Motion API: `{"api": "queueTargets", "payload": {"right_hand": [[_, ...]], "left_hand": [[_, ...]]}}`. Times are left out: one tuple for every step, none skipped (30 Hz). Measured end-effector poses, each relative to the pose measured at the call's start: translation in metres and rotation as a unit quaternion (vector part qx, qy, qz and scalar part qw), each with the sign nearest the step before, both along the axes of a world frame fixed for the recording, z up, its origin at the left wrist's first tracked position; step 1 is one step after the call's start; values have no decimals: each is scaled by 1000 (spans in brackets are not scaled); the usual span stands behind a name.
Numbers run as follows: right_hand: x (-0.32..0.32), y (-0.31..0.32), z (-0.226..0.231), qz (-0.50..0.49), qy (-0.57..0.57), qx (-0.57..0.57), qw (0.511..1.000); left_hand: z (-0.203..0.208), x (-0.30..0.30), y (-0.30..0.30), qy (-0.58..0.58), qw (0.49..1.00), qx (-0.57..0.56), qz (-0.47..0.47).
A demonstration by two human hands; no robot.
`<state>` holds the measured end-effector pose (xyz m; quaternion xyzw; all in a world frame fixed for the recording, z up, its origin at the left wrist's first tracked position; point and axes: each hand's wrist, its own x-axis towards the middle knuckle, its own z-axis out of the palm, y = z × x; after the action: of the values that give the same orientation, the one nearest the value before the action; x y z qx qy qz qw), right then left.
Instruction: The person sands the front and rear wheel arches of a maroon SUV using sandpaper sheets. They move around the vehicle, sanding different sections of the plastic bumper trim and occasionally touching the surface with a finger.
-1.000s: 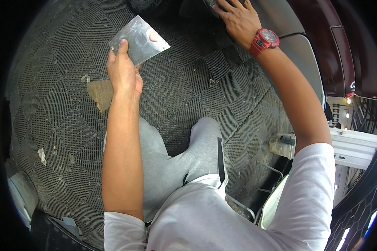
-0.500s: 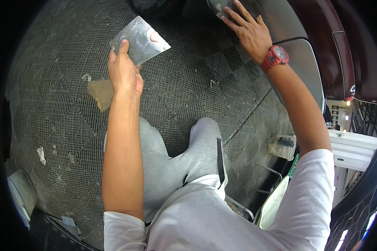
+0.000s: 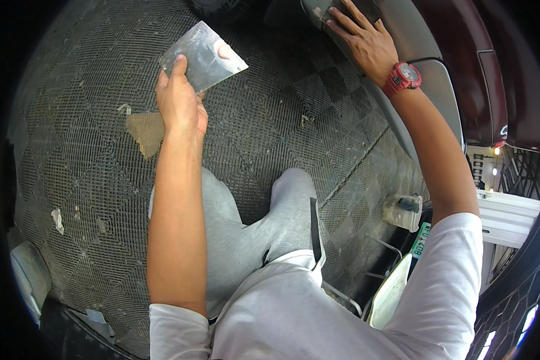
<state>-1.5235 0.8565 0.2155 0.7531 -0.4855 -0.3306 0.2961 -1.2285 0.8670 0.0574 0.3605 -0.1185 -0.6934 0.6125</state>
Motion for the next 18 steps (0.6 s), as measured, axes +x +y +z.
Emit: {"api": "queueTargets", "payload": {"right_hand": [[2, 1, 1, 10, -3, -4, 1000], [4, 0, 2, 20, -7, -8, 1000], [6, 0, 3, 30, -10, -12, 999], [6, -1, 3, 32, -14, -8, 999], [5, -6, 3, 33, -17, -4, 999], [3, -9, 2, 35, -20, 0, 999], [0, -12, 3, 33, -14, 3, 999], [-3, -14, 4, 30, -8, 5, 999], [-6, -15, 6, 28, -2, 8, 1000], [-3, -15, 7, 17, -5, 9, 1000], [2, -12, 9, 5, -7, 11, 1000], [5, -10, 11, -6, -9, 13, 1000], [4, -7, 14, -2, -4, 13, 1000], [0, -4, 15, 2, 1, 13, 1000], [-1, -1, 16, 7, 6, 13, 1000], [2, 1, 16, 2, 2, 12, 1000], [6, 2, 15, -3, -1, 12, 1000], [11, 4, 14, -8, -5, 12, 1000]], "left_hand": [[0, 0, 0, 1, 1000, 0, 1], [0, -1, 1, 2, 1000, -1, 2], [0, -1, 1, 2, 1000, -1, 3], [-1, -1, 1, 3, 1000, -4, 1], [-1, -1, 1, 4, 1000, -8, -1], [-2, -1, 2, 5, 1000, -11, -2], [-1, -1, 2, 9, 1000, -11, -3], [-1, -1, 2, 13, 1000, -12, -5], [0, -1, 3, 17, 1000, -12, -6], [1, 0, 3, 16, 1000, -13, -6], [1, 2, 3, 14, 1000, -15, -5], [2, 3, 3, 13, 1000, -16, -4], [2, 3, 2, 14, 1000, -9, -1], [2, 2, 1, 16, 1000, -1, 2], [2, 2, 0, 17, 1000, 6, 5], [2, 3, 0, 18, 1000, 5, 4], [2, 4, -1, 19, 1000, 4, 3], [1, 5, -1, 20, 1000, 3, 2]]}}
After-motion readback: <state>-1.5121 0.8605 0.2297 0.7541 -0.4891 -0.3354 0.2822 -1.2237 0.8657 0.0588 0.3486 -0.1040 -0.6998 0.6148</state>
